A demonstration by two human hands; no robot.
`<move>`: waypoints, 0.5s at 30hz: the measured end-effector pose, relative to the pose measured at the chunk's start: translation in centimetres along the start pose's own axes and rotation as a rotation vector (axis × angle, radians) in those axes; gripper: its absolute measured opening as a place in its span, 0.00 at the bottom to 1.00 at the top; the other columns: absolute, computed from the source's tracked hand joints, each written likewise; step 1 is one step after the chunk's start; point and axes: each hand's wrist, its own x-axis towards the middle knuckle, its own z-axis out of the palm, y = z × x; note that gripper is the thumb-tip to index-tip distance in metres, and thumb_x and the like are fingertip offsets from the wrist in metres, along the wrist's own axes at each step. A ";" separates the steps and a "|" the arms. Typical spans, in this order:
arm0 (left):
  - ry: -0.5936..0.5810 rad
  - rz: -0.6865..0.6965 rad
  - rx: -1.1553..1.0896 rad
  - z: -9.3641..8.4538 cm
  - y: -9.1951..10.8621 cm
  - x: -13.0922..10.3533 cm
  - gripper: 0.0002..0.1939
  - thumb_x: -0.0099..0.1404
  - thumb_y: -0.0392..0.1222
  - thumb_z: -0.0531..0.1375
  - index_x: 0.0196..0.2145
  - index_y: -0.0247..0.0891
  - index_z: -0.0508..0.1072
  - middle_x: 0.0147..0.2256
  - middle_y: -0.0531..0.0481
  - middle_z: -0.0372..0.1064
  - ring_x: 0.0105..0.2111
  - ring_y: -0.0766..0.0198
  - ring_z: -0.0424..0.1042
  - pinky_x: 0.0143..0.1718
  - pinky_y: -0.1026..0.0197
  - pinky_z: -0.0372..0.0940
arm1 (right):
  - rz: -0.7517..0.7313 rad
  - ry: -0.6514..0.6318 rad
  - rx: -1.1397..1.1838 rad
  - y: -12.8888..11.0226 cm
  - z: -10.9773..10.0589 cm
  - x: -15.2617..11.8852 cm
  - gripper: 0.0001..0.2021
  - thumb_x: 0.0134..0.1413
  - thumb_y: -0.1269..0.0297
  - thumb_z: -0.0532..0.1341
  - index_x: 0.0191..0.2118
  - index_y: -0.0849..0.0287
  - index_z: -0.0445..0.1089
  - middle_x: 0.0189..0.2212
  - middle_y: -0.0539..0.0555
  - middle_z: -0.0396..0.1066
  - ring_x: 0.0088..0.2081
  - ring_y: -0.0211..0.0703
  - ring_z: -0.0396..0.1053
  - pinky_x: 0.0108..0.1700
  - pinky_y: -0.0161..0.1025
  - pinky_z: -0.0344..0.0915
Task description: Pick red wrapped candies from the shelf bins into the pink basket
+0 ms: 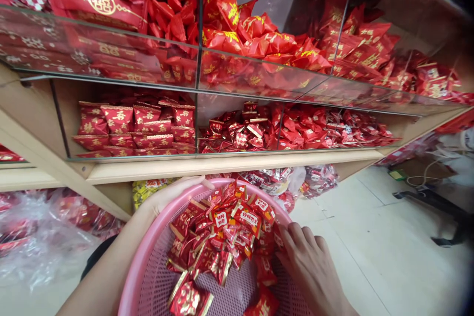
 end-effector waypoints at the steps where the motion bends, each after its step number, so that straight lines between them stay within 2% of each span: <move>1: -0.007 0.003 -0.002 0.0 0.0 0.0 0.13 0.61 0.48 0.55 0.36 0.39 0.75 0.40 0.48 0.71 0.37 0.59 0.69 0.43 0.58 0.62 | 0.000 0.007 0.005 0.0 -0.2 0.0 0.11 0.46 0.70 0.60 0.39 0.56 0.64 0.34 0.55 0.65 0.33 0.50 0.61 0.32 0.45 0.55; 5: -0.019 -0.015 0.000 -0.1 0.0 0.2 0.14 0.60 0.50 0.55 0.37 0.40 0.75 0.41 0.47 0.71 0.38 0.58 0.69 0.41 0.58 0.62 | 0.000 0.041 0.052 -0.4 -1.2 0.0 0.11 0.49 0.66 0.58 0.41 0.56 0.64 0.36 0.57 0.66 0.34 0.50 0.62 0.32 0.45 0.56; 8: -0.025 -0.046 0.006 -0.1 0.0 0.1 0.16 0.60 0.51 0.54 0.37 0.40 0.75 0.41 0.47 0.72 0.37 0.57 0.70 0.40 0.58 0.62 | -0.057 0.069 0.181 -1.7 -1.6 -0.3 0.11 0.52 0.66 0.56 0.43 0.56 0.64 0.37 0.56 0.67 0.35 0.49 0.64 0.34 0.44 0.58; 10: -0.018 -0.058 0.014 -0.2 0.0 0.2 0.16 0.60 0.51 0.54 0.38 0.40 0.75 0.40 0.47 0.72 0.36 0.57 0.70 0.40 0.58 0.62 | -0.163 0.066 0.302 -3.3 -1.5 -0.8 0.12 0.50 0.66 0.58 0.43 0.55 0.64 0.35 0.54 0.69 0.35 0.46 0.66 0.35 0.42 0.59; 12: -0.005 -0.046 0.026 -0.3 -0.1 0.2 0.15 0.60 0.51 0.55 0.38 0.40 0.75 0.40 0.47 0.72 0.37 0.57 0.70 0.40 0.58 0.62 | -0.316 0.009 0.418 -5.5 -1.0 -1.5 0.12 0.47 0.64 0.61 0.41 0.55 0.65 0.31 0.51 0.71 0.32 0.43 0.68 0.33 0.38 0.61; 15: 0.000 -0.009 0.042 -0.3 -0.2 0.3 0.15 0.60 0.50 0.55 0.38 0.40 0.75 0.40 0.47 0.71 0.38 0.56 0.69 0.41 0.58 0.61 | -0.487 -0.087 0.469 -9.2 -0.2 -2.3 0.13 0.44 0.61 0.63 0.38 0.57 0.66 0.24 0.49 0.71 0.24 0.41 0.69 0.24 0.36 0.61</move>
